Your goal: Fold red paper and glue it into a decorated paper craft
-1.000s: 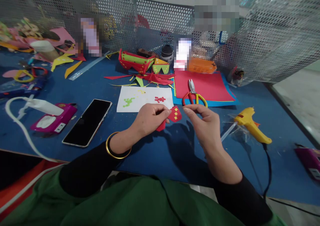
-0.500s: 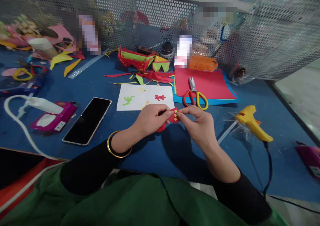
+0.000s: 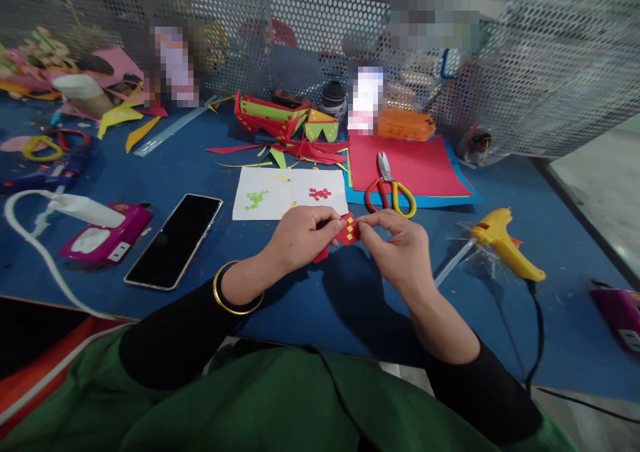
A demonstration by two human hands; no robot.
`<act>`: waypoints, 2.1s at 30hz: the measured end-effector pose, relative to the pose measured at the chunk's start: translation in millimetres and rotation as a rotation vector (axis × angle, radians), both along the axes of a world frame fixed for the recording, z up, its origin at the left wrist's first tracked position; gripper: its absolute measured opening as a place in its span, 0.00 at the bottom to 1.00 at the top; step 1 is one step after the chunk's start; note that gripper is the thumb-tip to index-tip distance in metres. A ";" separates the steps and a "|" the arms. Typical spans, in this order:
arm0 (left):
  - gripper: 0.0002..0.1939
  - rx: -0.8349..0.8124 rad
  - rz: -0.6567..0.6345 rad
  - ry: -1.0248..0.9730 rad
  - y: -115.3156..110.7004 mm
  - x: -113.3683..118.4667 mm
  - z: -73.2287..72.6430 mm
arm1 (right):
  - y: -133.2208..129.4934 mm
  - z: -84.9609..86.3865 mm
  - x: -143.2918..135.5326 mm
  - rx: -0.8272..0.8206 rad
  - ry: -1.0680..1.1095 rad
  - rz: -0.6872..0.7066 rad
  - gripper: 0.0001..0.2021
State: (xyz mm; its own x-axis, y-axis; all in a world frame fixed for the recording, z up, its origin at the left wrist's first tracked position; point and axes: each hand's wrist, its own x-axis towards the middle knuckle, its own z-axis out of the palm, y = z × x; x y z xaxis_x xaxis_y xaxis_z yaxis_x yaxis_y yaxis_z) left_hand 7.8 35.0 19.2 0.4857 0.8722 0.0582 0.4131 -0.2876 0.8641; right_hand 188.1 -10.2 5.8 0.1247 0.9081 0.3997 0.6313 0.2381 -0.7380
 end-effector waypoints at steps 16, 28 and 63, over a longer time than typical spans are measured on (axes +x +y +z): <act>0.14 -0.136 0.061 -0.094 -1.1 1.1 0.7 | 0.5 -0.2 2.0 -0.047 0.154 -0.023 0.08; 0.15 -0.121 -0.015 -0.100 -4.0 4.2 -4.3 | -1.0 -0.6 -3.5 -0.097 0.185 0.010 0.09; 0.15 -0.061 0.049 -0.118 -3.5 1.8 -0.3 | -3.2 3.7 -4.1 -0.221 0.213 0.005 0.11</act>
State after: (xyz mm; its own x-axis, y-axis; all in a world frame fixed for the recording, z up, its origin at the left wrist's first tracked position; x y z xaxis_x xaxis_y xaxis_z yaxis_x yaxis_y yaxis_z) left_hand 9.6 31.6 18.9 0.4350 0.8985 0.0591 0.3194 -0.2154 0.9228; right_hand 184.0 -13.4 9.5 0.1798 0.9710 0.1576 0.4563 0.0596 -0.8878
